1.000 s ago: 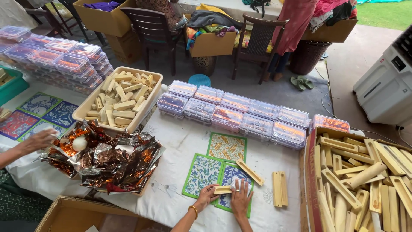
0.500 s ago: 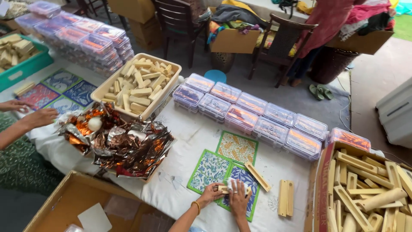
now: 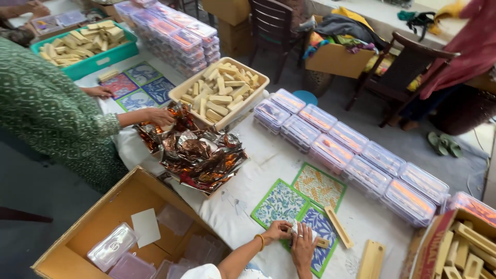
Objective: The person wipes wooden handles with a white cloth on a table covered with a white cloth. They pick up handles from a large cardboard box, wipe them, and place them back into the box.
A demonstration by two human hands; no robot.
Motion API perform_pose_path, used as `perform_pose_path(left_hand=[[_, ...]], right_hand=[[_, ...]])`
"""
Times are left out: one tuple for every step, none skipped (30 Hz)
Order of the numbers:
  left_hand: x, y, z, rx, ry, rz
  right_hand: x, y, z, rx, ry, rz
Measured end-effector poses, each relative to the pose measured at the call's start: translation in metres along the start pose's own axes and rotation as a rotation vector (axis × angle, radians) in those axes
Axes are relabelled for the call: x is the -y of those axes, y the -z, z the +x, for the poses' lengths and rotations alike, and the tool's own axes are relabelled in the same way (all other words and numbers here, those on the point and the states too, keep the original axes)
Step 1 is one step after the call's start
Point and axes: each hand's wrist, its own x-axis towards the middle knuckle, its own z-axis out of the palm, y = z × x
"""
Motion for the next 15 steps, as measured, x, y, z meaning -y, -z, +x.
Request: perform_pose_path(left_hand=[[-0.002, -0.002, 0.001, -0.005, -0.011, 0.002], [-0.001, -0.005, 0.000, -0.038, -0.029, 0.033], [0.001, -0.008, -0.001, -0.071, -0.048, 0.063], [0.000, -0.010, 0.001, -0.070, -0.050, 0.065], [0.000, -0.013, 0.003, -0.134, -0.061, 0.077], [0.001, -0.017, -0.001, -0.198, -0.064, 0.086], [0.000, -0.019, -0.006, -0.196, -0.061, 0.084], [-0.001, -0.020, -0.005, -0.195, -0.098, 0.083], [-0.001, -0.021, -0.004, -0.194, -0.134, 0.081], [-0.003, -0.022, -0.003, -0.186, -0.134, 0.082], [-0.005, -0.022, -0.003, -0.188, -0.131, 0.079], [-0.003, -0.025, -0.004, -0.190, -0.125, 0.072], [0.001, -0.026, -0.007, -0.181, -0.122, 0.071], [0.002, -0.026, -0.004, -0.206, -0.138, 0.136], [0.003, -0.025, -0.001, -0.230, -0.155, 0.201]], right_hand=[[-0.008, 0.006, 0.006, -0.004, 0.010, 0.004], [-0.017, 0.012, 0.006, 0.067, -0.022, 0.004], [-0.026, 0.018, 0.008, 0.138, -0.055, 0.004], [-0.043, 0.020, 0.008, 0.135, -0.054, 0.004], [-0.059, 0.022, 0.009, 0.082, -0.070, 0.116], [-0.073, 0.028, 0.004, 0.034, -0.092, 0.227], [-0.064, 0.051, 0.003, 0.036, -0.095, 0.224], [-0.058, 0.071, 0.006, 0.060, -0.221, 0.169], [-0.053, 0.091, 0.009, 0.078, -0.347, 0.114], [-0.061, 0.071, 0.007, 0.071, -0.351, 0.111], [-0.069, 0.051, 0.005, 0.037, -0.273, 0.131], [-0.079, 0.033, -0.001, 0.004, -0.196, 0.149], [-0.066, 0.026, -0.003, 0.001, -0.202, 0.142], [-0.053, 0.017, 0.001, 0.031, -0.139, 0.139], [-0.041, 0.007, 0.005, 0.062, -0.076, 0.135]])
